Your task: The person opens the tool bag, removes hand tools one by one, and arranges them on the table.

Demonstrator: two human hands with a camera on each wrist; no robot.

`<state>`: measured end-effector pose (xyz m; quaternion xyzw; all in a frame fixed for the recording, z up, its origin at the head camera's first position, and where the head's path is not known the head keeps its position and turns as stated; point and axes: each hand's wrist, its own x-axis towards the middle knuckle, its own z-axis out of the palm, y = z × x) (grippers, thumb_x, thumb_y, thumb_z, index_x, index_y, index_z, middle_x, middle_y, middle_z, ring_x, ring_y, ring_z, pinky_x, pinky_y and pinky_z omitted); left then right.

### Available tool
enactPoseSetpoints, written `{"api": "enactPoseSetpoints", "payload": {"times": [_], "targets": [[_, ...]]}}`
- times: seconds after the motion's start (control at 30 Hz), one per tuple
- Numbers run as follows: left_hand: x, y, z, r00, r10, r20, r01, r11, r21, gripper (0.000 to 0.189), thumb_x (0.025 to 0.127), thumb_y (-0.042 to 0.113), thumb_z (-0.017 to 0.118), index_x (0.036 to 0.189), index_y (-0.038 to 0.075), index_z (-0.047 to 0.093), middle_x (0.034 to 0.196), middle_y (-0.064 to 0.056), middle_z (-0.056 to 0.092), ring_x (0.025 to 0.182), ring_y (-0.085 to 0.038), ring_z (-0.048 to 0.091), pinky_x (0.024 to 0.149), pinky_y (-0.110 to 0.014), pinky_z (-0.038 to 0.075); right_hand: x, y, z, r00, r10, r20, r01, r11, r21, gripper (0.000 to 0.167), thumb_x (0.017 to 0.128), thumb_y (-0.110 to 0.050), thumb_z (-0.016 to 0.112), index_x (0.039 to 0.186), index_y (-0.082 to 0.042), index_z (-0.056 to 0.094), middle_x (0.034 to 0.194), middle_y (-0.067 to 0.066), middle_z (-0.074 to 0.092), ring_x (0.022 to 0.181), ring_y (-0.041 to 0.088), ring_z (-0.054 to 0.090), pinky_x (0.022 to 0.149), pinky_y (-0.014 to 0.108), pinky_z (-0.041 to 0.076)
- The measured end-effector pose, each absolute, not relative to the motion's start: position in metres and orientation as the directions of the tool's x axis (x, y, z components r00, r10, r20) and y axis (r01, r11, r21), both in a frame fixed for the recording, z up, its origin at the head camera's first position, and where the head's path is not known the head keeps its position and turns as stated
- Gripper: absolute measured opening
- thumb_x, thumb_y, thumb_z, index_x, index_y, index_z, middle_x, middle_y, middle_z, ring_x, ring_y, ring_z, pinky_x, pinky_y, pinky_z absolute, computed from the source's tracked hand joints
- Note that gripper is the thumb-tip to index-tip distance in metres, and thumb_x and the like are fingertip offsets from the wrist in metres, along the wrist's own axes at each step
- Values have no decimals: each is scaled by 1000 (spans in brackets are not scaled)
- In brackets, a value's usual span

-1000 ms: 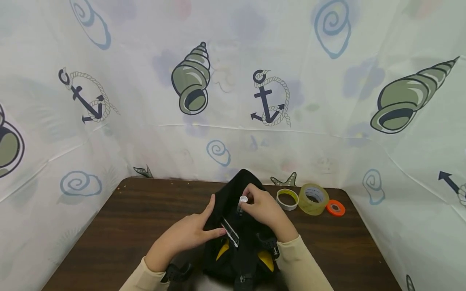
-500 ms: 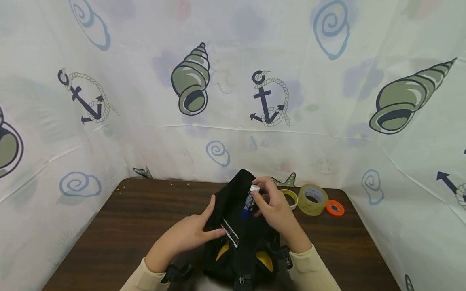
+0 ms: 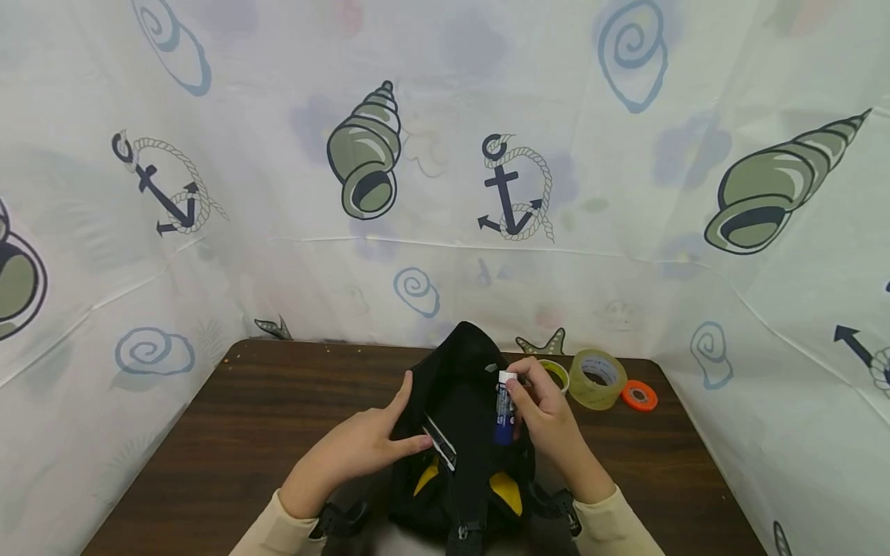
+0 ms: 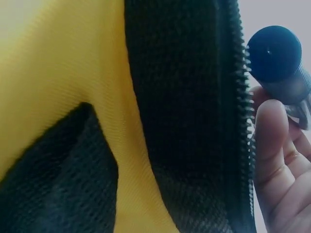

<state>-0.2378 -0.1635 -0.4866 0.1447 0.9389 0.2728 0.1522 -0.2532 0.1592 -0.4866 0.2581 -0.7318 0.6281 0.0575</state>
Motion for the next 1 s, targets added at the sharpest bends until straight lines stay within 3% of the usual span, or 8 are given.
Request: {"api": "enactPoseSetpoints", "payload": {"times": [0.07,0.23,0.47,0.63,0.83,1.0], "targets": [[-238,-163,-487,-912,351,-210,185,811,555,112,96,81,62,176,39,-4,110,-2,79,104,-25,79,87,-53,63,-251,164,-488,-867,-293,403,-437,58,-898,15,118,-16,48,127,-5,53,104,7,60,66,18,58,55,35,59],[-238,-162,-486,-908,358,-216,187,809,558,111,97,79,62,175,39,-6,101,2,77,99,-22,79,86,-51,63,-247,176,-487,-901,-238,364,-367,-30,-930,21,118,-18,46,128,0,51,114,2,62,89,13,60,70,26,58],[-238,-161,-486,-913,353,-207,192,817,544,113,96,80,62,176,36,-5,102,2,77,97,-20,78,83,-49,63,-245,200,-493,-908,-240,343,-304,-185,-935,14,117,-11,42,124,-7,54,113,3,64,91,8,61,73,24,60],[-236,-161,-485,-915,345,-211,182,817,547,112,96,80,62,176,39,-5,107,-1,79,99,-22,79,83,-50,63,-248,219,-508,-930,-180,322,-306,-110,-946,16,116,-7,39,121,0,52,110,0,67,88,9,61,71,25,58],[-235,-161,-486,-916,341,-210,178,816,549,112,96,81,62,176,38,-5,118,-6,80,103,-25,79,86,-52,63,-258,241,-550,-983,-72,167,-171,60,-983,21,115,-9,44,124,8,54,100,0,58,81,12,56,66,27,52],[-235,-160,-485,-913,349,-210,187,816,546,112,97,80,62,176,38,-6,115,-3,79,103,-25,79,85,-52,63,-272,253,-589,-999,-15,36,-37,66,-997,18,113,-9,49,123,5,56,89,-2,53,72,12,52,59,27,48]]}}
